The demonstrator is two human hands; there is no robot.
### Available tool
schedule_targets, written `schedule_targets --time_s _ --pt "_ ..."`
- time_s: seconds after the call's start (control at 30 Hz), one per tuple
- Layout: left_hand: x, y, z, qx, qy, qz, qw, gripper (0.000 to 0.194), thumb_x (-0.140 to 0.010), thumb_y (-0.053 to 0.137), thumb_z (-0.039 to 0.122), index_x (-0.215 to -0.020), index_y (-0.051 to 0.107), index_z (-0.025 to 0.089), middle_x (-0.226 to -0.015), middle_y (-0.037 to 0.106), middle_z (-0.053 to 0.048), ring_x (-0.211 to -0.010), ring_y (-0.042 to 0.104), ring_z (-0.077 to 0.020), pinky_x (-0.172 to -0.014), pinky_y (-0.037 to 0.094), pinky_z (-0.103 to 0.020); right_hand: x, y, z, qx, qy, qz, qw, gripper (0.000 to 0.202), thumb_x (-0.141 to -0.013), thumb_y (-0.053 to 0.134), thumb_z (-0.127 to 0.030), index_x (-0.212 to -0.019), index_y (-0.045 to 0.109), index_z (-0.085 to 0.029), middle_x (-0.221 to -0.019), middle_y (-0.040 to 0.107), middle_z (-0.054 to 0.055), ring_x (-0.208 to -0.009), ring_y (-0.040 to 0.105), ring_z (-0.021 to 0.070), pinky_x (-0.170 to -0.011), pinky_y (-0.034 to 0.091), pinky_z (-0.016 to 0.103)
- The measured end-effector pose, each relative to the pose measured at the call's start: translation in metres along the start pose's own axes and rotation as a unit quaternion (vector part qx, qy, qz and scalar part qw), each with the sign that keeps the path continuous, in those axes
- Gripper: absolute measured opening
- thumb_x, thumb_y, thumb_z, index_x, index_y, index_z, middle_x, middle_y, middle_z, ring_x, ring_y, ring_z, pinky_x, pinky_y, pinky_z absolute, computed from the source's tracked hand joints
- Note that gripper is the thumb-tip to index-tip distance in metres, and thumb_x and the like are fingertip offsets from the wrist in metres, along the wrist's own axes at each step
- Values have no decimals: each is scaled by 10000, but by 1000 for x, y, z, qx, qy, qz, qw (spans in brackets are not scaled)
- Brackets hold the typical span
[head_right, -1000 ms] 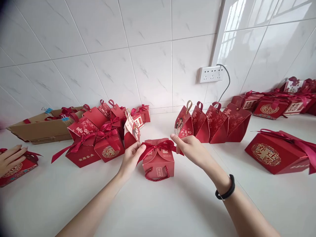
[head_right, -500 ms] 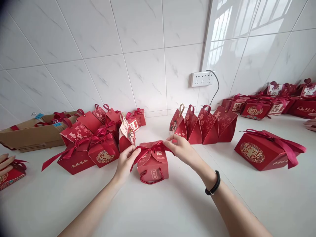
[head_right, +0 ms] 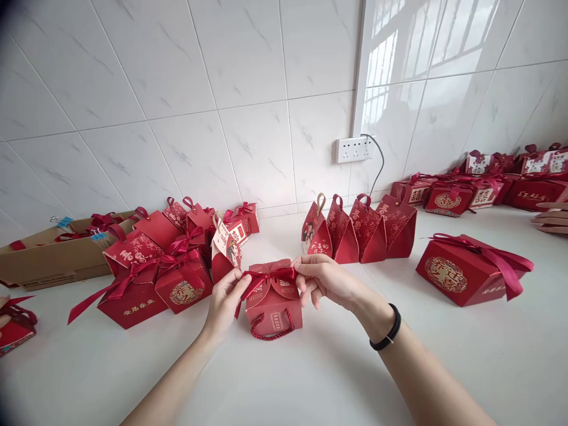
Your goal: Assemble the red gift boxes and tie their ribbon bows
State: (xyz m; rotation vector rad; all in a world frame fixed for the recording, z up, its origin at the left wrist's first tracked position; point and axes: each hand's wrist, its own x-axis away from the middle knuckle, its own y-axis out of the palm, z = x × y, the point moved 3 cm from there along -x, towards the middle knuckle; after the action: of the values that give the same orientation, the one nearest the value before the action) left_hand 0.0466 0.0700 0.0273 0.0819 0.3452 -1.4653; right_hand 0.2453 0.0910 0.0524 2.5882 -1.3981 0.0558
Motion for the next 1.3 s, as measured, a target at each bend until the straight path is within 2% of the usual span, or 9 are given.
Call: schedule_targets --time_s 0.2,0.3,0.4,0.6,0.77,0.87,0.97,1.13,1.3 --pt "0 0 2 15 -4 3 1000 370 -783 539 402 -583 315 186 -557 273 57 -535 251 -86 -507 230 -208 4 4 -8 95 -7 122 988 212 -838 508 -321 -690 497 -169 -706 493 -18 -481 552 69 -356 423 170" --pt "0 0 2 17 -8 4 1000 372 -781 542 395 -581 309 186 -555 264 58 -533 241 -85 -504 226 -208 6 6 -12 129 -14 145 981 190 -849 497 -321 -731 519 -174 -766 500 7 -610 558 95 -362 428 161" --pt "0 1 1 20 -12 1 1000 366 -782 542 392 -582 316 185 -557 270 57 -535 243 -85 -504 228 -205 7 6 -11 143 -11 130 981 194 -847 499 -345 -744 507 -181 -724 492 5 -628 547 111 -348 391 161" --pt "0 1 2 45 -24 -15 999 386 -792 529 425 -590 306 184 -579 268 50 -553 243 -87 -511 234 -202 5 7 -10 116 -44 105 987 190 -835 516 -400 -875 485 -217 -674 475 -36 -510 400 69 -339 294 157" --pt "-2 0 2 -1 -27 2 1000 446 -799 517 490 -588 264 189 -595 204 46 -559 202 -92 -503 208 -215 7 9 -10 153 2 149 977 356 -846 461 -525 -708 452 -197 -548 402 -55 -436 362 60 -356 276 179" --pt "-3 -1 2 -15 -18 -2 1000 426 -789 533 476 -582 297 187 -586 230 45 -555 223 -94 -504 220 -219 7 11 -10 173 3 147 974 360 -822 502 -543 -725 475 -197 -511 404 -58 -410 346 59 -370 270 195" --pt "-3 -1 2 -16 -14 -2 1000 431 -780 538 470 -575 284 189 -577 225 46 -540 216 -92 -493 214 -223 5 7 -7 169 -9 120 978 387 -769 577 -556 -699 476 -189 -512 375 -62 -420 297 48 -385 230 195" --pt "-3 -1 2 -17 -14 -6 1000 420 -792 530 439 -570 277 188 -572 221 47 -538 213 -93 -495 208 -225 2 4 0 40 -25 15 999 453 -751 588 -584 -634 417 -181 -524 277 -78 -451 172 38 -399 111 198" --pt "-2 0 1 -11 -18 -19 1000 408 -809 519 418 -572 282 186 -567 233 46 -544 224 -94 -505 208 -228 1 6 1 47 -9 31 998 496 -782 507 -623 -590 400 -179 -504 309 -62 -435 197 42 -394 119 208"
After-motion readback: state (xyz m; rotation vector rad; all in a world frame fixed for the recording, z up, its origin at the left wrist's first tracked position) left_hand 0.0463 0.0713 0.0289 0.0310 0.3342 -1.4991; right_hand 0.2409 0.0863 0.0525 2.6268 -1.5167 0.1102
